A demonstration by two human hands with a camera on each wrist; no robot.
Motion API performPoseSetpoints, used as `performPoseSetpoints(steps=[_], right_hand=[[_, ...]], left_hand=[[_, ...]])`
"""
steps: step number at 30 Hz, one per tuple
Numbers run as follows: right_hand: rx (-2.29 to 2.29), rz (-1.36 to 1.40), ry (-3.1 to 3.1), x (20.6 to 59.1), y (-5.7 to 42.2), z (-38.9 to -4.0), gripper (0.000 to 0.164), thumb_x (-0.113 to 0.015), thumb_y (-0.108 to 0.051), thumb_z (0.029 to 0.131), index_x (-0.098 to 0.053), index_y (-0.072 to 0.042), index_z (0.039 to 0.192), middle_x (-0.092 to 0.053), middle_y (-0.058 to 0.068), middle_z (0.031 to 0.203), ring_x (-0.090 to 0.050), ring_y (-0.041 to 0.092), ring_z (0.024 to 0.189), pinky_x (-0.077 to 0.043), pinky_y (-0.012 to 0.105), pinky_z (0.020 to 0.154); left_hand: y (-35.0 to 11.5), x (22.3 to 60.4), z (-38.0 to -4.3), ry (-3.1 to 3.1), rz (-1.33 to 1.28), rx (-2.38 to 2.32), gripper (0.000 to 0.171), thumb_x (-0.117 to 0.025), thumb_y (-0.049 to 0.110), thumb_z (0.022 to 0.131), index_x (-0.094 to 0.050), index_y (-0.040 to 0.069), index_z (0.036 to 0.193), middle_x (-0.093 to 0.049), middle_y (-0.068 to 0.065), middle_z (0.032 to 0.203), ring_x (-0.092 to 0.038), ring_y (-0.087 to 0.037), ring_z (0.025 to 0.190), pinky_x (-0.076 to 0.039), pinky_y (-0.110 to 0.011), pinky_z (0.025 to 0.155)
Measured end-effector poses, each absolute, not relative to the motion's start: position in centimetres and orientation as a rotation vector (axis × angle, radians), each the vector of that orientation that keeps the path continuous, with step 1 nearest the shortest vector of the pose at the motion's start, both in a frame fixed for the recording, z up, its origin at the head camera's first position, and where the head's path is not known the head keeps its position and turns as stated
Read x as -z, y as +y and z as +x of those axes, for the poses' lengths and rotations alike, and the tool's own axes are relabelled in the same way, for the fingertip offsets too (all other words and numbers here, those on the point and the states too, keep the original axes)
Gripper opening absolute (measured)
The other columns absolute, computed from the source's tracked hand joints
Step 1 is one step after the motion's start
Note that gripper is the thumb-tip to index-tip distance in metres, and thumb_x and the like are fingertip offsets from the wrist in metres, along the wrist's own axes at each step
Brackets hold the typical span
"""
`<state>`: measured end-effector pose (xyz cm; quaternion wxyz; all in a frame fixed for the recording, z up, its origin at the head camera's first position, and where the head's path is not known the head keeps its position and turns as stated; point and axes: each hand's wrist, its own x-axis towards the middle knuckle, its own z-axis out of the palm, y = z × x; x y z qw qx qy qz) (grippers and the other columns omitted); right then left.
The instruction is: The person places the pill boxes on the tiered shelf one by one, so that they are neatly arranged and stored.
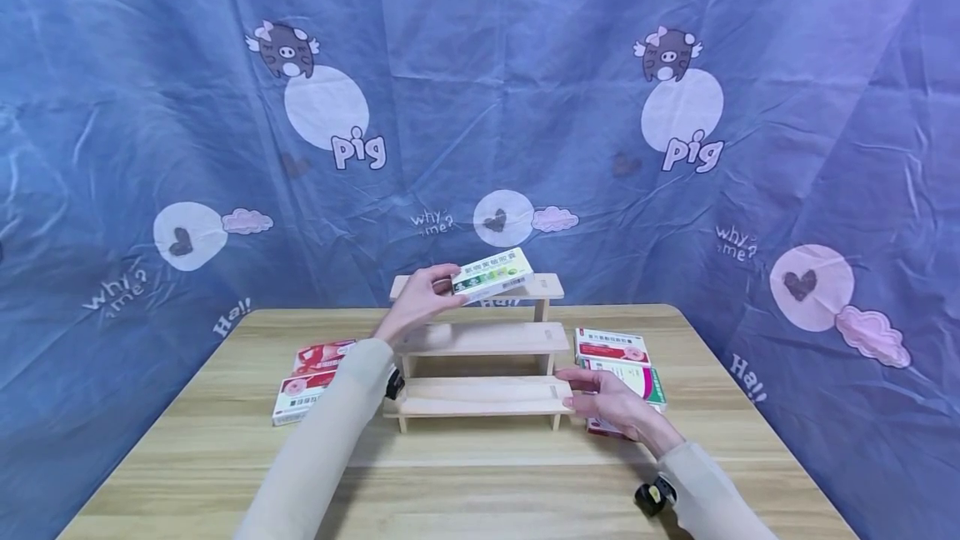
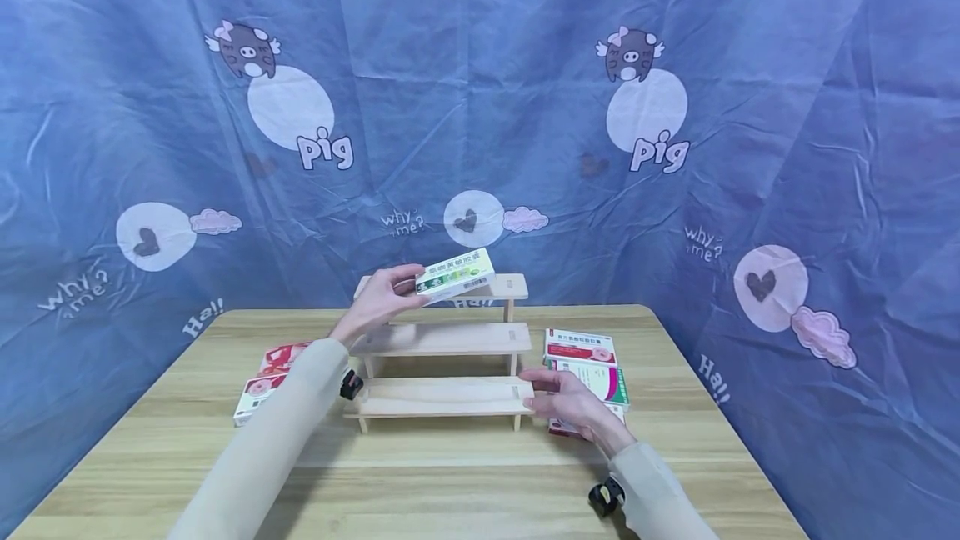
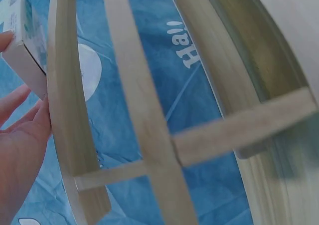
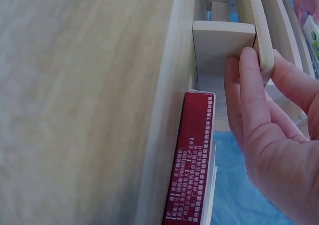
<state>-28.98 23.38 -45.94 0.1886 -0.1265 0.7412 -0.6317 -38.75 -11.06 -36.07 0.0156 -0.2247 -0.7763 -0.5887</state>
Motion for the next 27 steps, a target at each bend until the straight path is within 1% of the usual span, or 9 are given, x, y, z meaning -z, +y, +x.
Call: performPoseSetpoints(steps=[5,8,14,17,21,24,27], right_hand=[[1.773,-0.347,2.097,46.0,23.3,-29.2,0.057,-0.066,-0.004,0.090,-0.044,0.006,0.142,-0.059,0.022,0.127,-0.066,0.019,0.097,-0.060,0.037,0.082],[1.774,-0.339,2.095,46.1,23.3,-29.2,0.058,-0.067,-0.004,0.089,-0.044,0.006,0.142,-0.058,0.023,0.128,-0.067,0.020,0.096,-0.060,0.038,0.081],[1.774,-0.344,2.094,46.2,23.4,-29.2,0.061,-0.068,-0.003,0.088,-0.043,0.006,0.143,-0.056,0.026,0.132,-0.068,0.021,0.095,-0.061,0.038,0.081],[1.771,-0.347,2.096,46.3,23.5,-29.2,0.061,-0.068,-0.003,0.088,-0.043,0.005,0.143,-0.054,0.027,0.133,-0.068,0.021,0.096,-0.060,0.038,0.082],[1.768,-0.349,2.096,46.3,23.6,-29.3,0.061,-0.069,-0.004,0.087,-0.043,0.005,0.143,-0.052,0.028,0.135,-0.068,0.022,0.097,-0.060,0.038,0.083],[1.769,-0.345,2.090,46.4,23.6,-29.3,0.062,-0.069,-0.003,0.087,-0.044,0.005,0.143,-0.053,0.028,0.135,-0.068,0.022,0.097,-0.060,0.039,0.083],[1.771,-0.333,2.087,46.3,23.5,-29.3,0.061,-0.069,-0.004,0.087,-0.045,0.004,0.142,-0.054,0.026,0.133,-0.068,0.022,0.097,-0.060,0.039,0.083]], left_hand=[[-10.2,35.4,-39.2,-2.461,-0.727,1.793,0.060,-0.076,0.002,0.080,-0.052,-0.004,0.135,-0.060,-0.025,0.131,-0.061,-0.033,0.120,-0.056,-0.029,0.091],[-9.7,35.2,-39.5,-2.476,-0.743,1.803,0.062,-0.075,0.000,0.080,-0.050,-0.005,0.136,-0.060,-0.026,0.130,-0.062,-0.034,0.118,-0.056,-0.028,0.092],[-9.2,35.2,-40.0,-2.500,-0.775,1.836,0.066,-0.074,-0.002,0.080,-0.047,-0.005,0.140,-0.061,-0.025,0.128,-0.062,-0.033,0.117,-0.055,-0.028,0.094],[-8.9,34.9,-40.2,-2.538,-0.775,1.793,0.063,-0.076,0.002,0.080,-0.051,-0.002,0.138,-0.061,-0.022,0.130,-0.061,-0.031,0.120,-0.053,-0.030,0.099],[-8.8,34.6,-40.4,-2.599,-0.742,1.739,0.062,-0.079,0.007,0.079,-0.054,0.002,0.136,-0.058,-0.016,0.137,-0.056,-0.028,0.127,-0.046,-0.035,0.107],[-8.8,34.6,-40.6,-2.607,-0.741,1.749,0.062,-0.078,0.008,0.080,-0.054,0.002,0.136,-0.055,-0.015,0.141,-0.053,-0.029,0.131,-0.044,-0.036,0.110],[-8.7,34.7,-40.8,-2.607,-0.762,1.745,0.061,-0.077,0.007,0.081,-0.053,0.000,0.137,-0.053,-0.016,0.142,-0.051,-0.029,0.132,-0.043,-0.036,0.110]])
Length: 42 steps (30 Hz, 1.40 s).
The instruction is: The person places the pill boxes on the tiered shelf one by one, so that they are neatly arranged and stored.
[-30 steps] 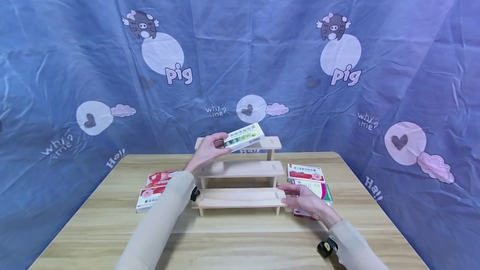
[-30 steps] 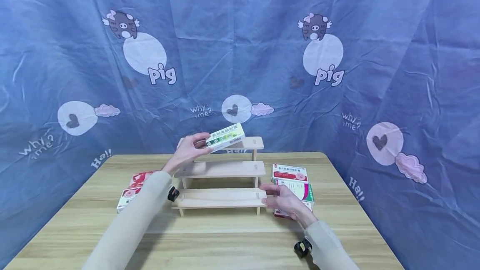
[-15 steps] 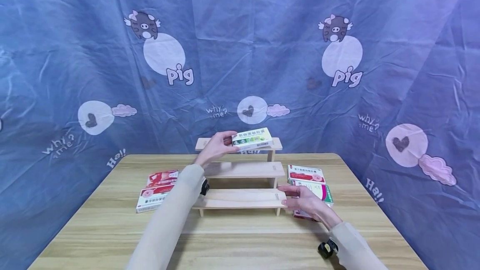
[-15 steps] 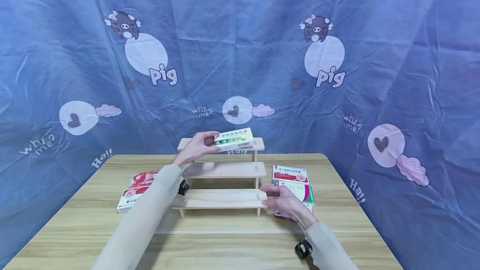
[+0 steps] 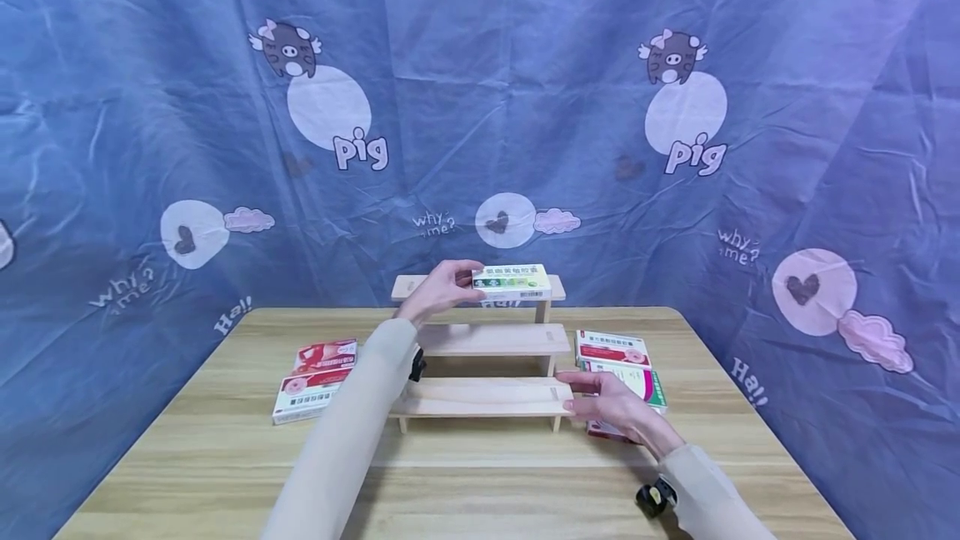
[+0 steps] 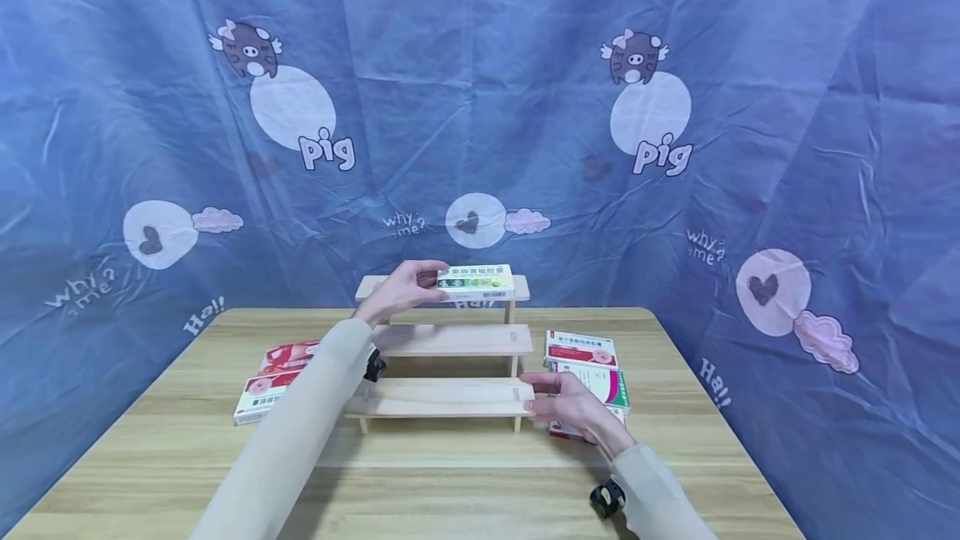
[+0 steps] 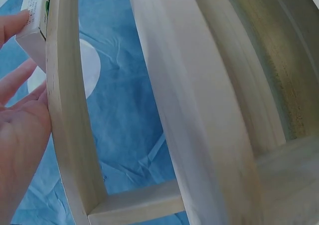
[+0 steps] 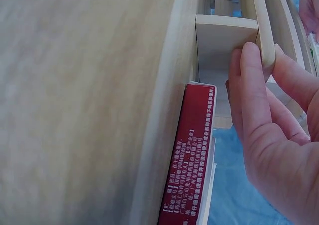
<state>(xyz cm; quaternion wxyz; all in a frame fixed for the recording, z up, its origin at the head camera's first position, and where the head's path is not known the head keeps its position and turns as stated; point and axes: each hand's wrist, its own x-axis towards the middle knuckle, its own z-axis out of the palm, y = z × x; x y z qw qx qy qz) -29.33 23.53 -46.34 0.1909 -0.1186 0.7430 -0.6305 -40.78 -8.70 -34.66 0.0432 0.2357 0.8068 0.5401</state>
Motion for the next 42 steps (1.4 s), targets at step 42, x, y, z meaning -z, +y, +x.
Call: performPoseSetpoints(steps=[42], right_hand=[[1.742,-0.307,2.114,46.27,23.74,-29.34,0.058,-0.070,-0.006,0.088,-0.049,0.002,0.141,-0.055,0.024,0.133,-0.066,0.020,0.099,-0.060,0.041,0.083]], left_hand=[[-7.79,34.51,-40.45,2.486,0.786,-1.508,0.076,-0.066,0.007,0.092,-0.022,-0.001,0.153,-0.039,-0.021,0.152,-0.041,-0.030,0.140,-0.037,-0.038,0.115]])
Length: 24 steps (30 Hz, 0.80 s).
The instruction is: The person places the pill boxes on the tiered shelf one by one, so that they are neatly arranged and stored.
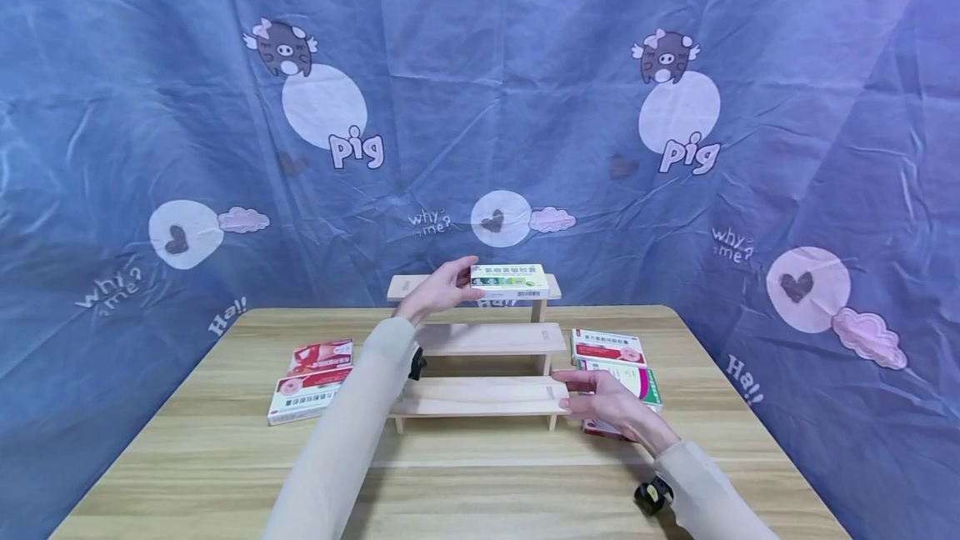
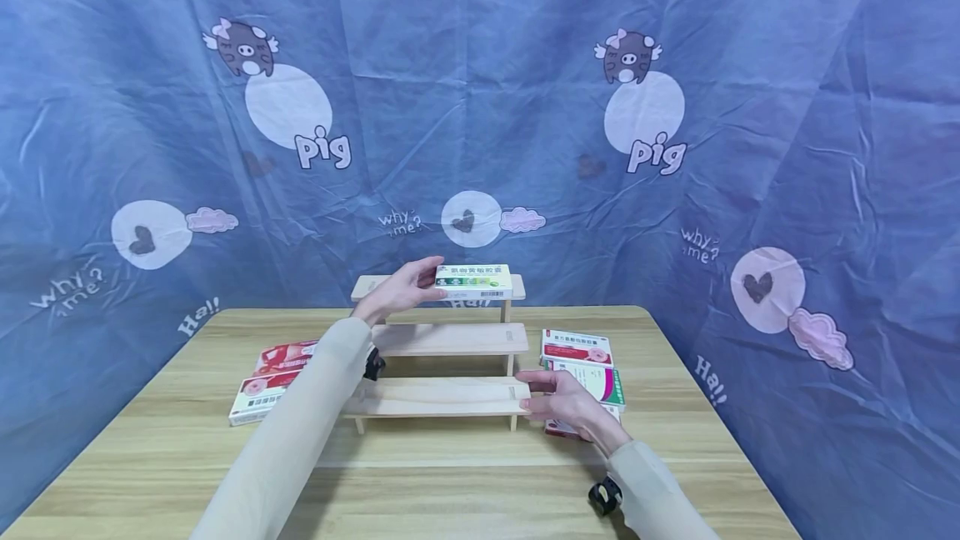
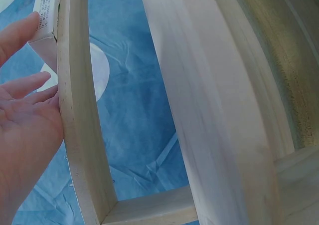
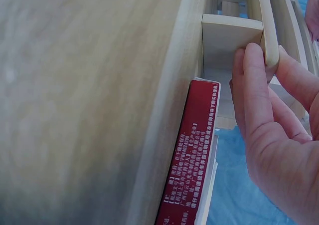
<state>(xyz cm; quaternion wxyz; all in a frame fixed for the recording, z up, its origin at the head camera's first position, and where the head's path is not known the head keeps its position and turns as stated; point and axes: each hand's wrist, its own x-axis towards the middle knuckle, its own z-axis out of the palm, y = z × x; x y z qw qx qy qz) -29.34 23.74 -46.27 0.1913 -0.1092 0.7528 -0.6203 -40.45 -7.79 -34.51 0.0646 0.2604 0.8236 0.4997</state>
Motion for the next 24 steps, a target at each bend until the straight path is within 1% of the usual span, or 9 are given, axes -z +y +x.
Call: performPoseSetpoints(steps=[4,10,17,19,24], right_hand=[[1.746,-0.308,2.110,46.38,23.78,-29.36,0.059,-0.070,-0.006,0.088,-0.048,0.002,0.141,-0.054,0.024,0.134,-0.066,0.020,0.099,-0.060,0.040,0.083],[1.748,-0.312,2.111,46.47,23.84,-29.41,0.059,-0.070,-0.006,0.087,-0.048,0.002,0.141,-0.054,0.024,0.134,-0.067,0.020,0.098,-0.060,0.040,0.083],[1.745,-0.323,2.113,46.40,23.93,-29.36,0.059,-0.070,-0.008,0.088,-0.048,0.002,0.141,-0.053,0.024,0.134,-0.067,0.020,0.098,-0.060,0.039,0.083],[1.748,-0.331,2.107,46.37,23.94,-29.32,0.059,-0.069,-0.007,0.088,-0.047,0.003,0.142,-0.053,0.025,0.134,-0.067,0.020,0.098,-0.060,0.039,0.083],[1.757,-0.347,2.088,46.27,23.81,-29.14,0.059,-0.068,-0.005,0.089,-0.044,0.005,0.142,-0.052,0.027,0.134,-0.067,0.020,0.098,-0.060,0.039,0.083]], left_hand=[[-7.74,34.45,-40.50,2.491,0.778,-1.503,0.076,-0.067,0.007,0.091,-0.023,-0.002,0.153,-0.039,-0.021,0.152,-0.041,-0.030,0.140,-0.037,-0.038,0.115],[-7.73,34.34,-40.52,2.493,0.770,-1.503,0.077,-0.067,0.008,0.091,-0.023,-0.002,0.153,-0.032,-0.022,0.156,-0.037,-0.031,0.142,-0.034,-0.039,0.117],[-7.63,34.13,-40.33,2.508,0.745,-1.498,0.076,-0.067,0.008,0.092,-0.023,-0.002,0.153,-0.033,-0.021,0.155,-0.036,-0.031,0.143,-0.033,-0.039,0.118],[-7.64,34.11,-40.32,2.511,0.752,-1.496,0.076,-0.067,0.008,0.092,-0.023,-0.003,0.153,-0.032,-0.023,0.156,-0.036,-0.032,0.143,-0.032,-0.041,0.118],[-7.80,34.22,-40.27,2.526,0.732,-1.513,0.079,-0.069,0.011,0.090,-0.023,-0.004,0.153,-0.028,-0.021,0.158,-0.035,-0.034,0.143,-0.032,-0.041,0.118]])
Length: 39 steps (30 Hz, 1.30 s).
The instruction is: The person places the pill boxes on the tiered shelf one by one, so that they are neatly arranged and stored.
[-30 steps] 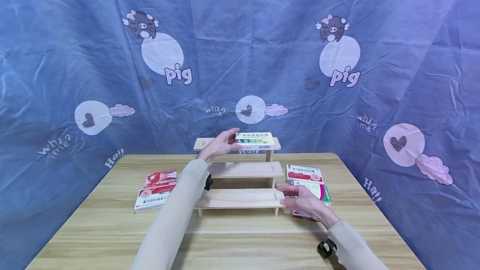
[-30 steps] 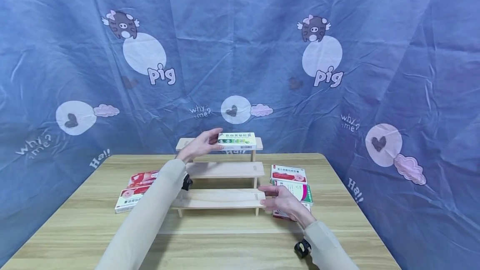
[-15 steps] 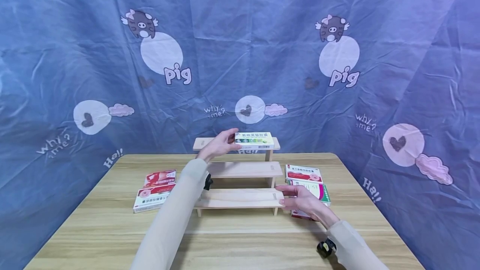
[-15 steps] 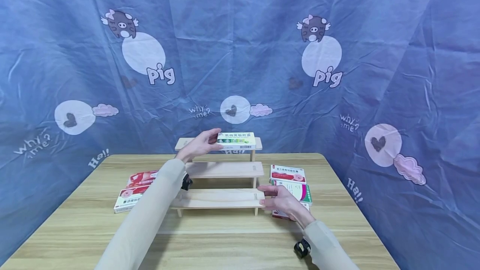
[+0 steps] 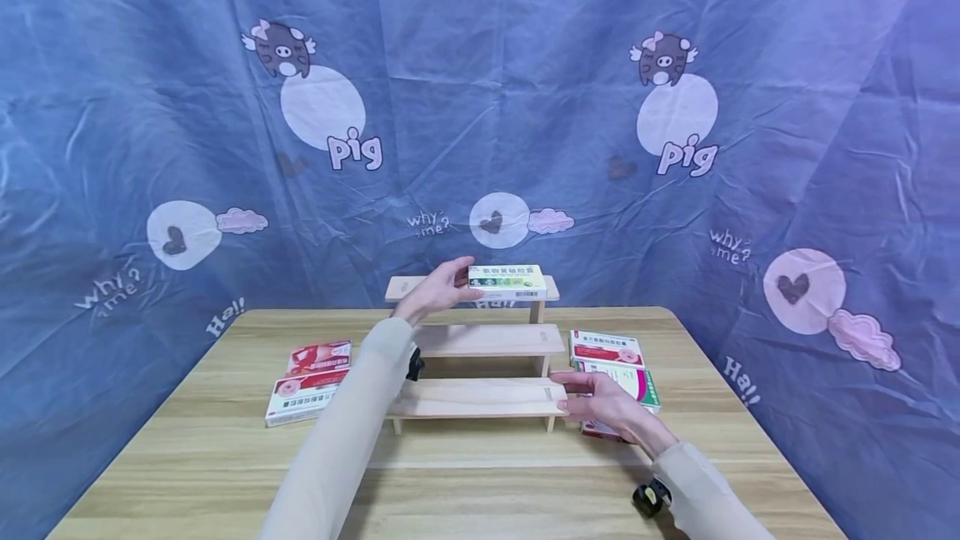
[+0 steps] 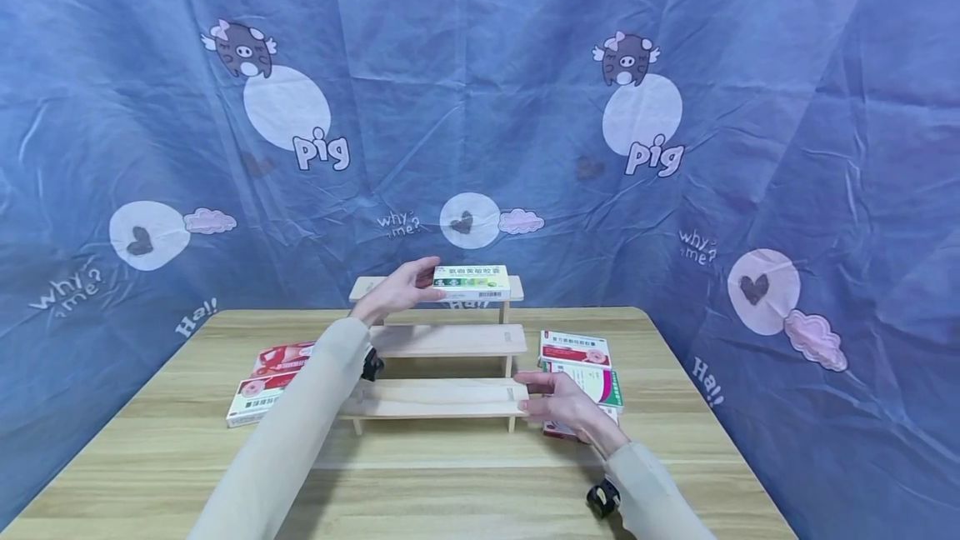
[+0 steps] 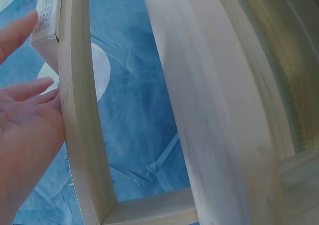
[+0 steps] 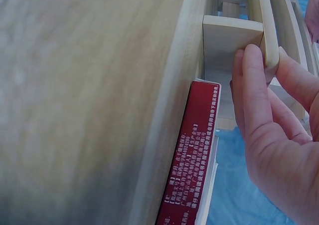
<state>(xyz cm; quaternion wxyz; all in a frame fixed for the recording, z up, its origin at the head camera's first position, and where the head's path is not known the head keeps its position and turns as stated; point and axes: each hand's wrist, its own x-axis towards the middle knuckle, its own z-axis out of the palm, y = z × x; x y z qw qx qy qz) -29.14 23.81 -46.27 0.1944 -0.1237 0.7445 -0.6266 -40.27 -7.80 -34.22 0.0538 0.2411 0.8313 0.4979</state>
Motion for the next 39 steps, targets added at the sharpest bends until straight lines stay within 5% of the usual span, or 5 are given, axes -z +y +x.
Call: performPoseSetpoints(steps=[8,16,25,34,39], right_hand=[[1.747,-0.338,2.104,46.1,23.7,-29.0,0.059,-0.068,-0.006,0.089,-0.045,0.004,0.142,-0.051,0.027,0.134,-0.066,0.020,0.098,-0.060,0.040,0.084],[1.751,-0.350,2.093,46.1,23.6,-28.8,0.060,-0.068,-0.004,0.089,-0.044,0.006,0.142,-0.051,0.028,0.134,-0.067,0.021,0.097,-0.060,0.042,0.084],[1.761,-0.329,2.093,46.4,23.7,-28.8,0.059,-0.069,-0.005,0.088,-0.046,0.004,0.142,-0.053,0.025,0.132,-0.066,0.020,0.097,-0.060,0.039,0.083],[1.763,-0.315,2.100,46.7,23.6,-28.9,0.059,-0.069,-0.006,0.088,-0.046,0.004,0.141,-0.054,0.023,0.126,-0.065,0.019,0.096,-0.060,0.040,0.085],[1.772,-0.334,2.079,46.5,23.5,-29.0,0.059,-0.068,-0.004,0.089,-0.044,0.005,0.143,-0.055,0.023,0.125,-0.065,0.019,0.096,-0.060,0.040,0.084]], left_hand=[[-8.4,34.6,-40.3,2.575,0.616,-1.752,0.069,-0.071,0.020,0.089,-0.038,0.005,0.148,-0.047,-0.018,0.146,-0.049,-0.032,0.132,-0.044,-0.043,0.110],[-9.8,34.9,-39.7,2.392,0.494,-2.137,0.034,-0.065,0.013,0.094,-0.060,-0.001,0.124,-0.063,-0.027,0.121,-0.068,-0.019,0.091,-0.059,-0.028,0.076],[-11.9,35.0,-37.8,2.419,0.417,-2.135,0.027,-0.064,0.019,0.095,-0.066,-0.004,0.109,-0.068,0.002,0.076,-0.057,-0.010,0.063,-0.048,-0.018,0.057],[-15.0,36.4,-36.2,2.372,0.411,-2.157,0.015,-0.064,0.018,0.095,-0.066,0.004,0.094,-0.062,0.003,0.067,-0.050,-0.007,0.054,-0.039,-0.018,0.048],[-17.1,36.8,-35.3,2.361,0.405,-2.121,0.024,-0.064,0.020,0.096,-0.063,-0.004,0.101,-0.061,0.002,0.070,-0.052,-0.007,0.059,-0.043,-0.018,0.052]])
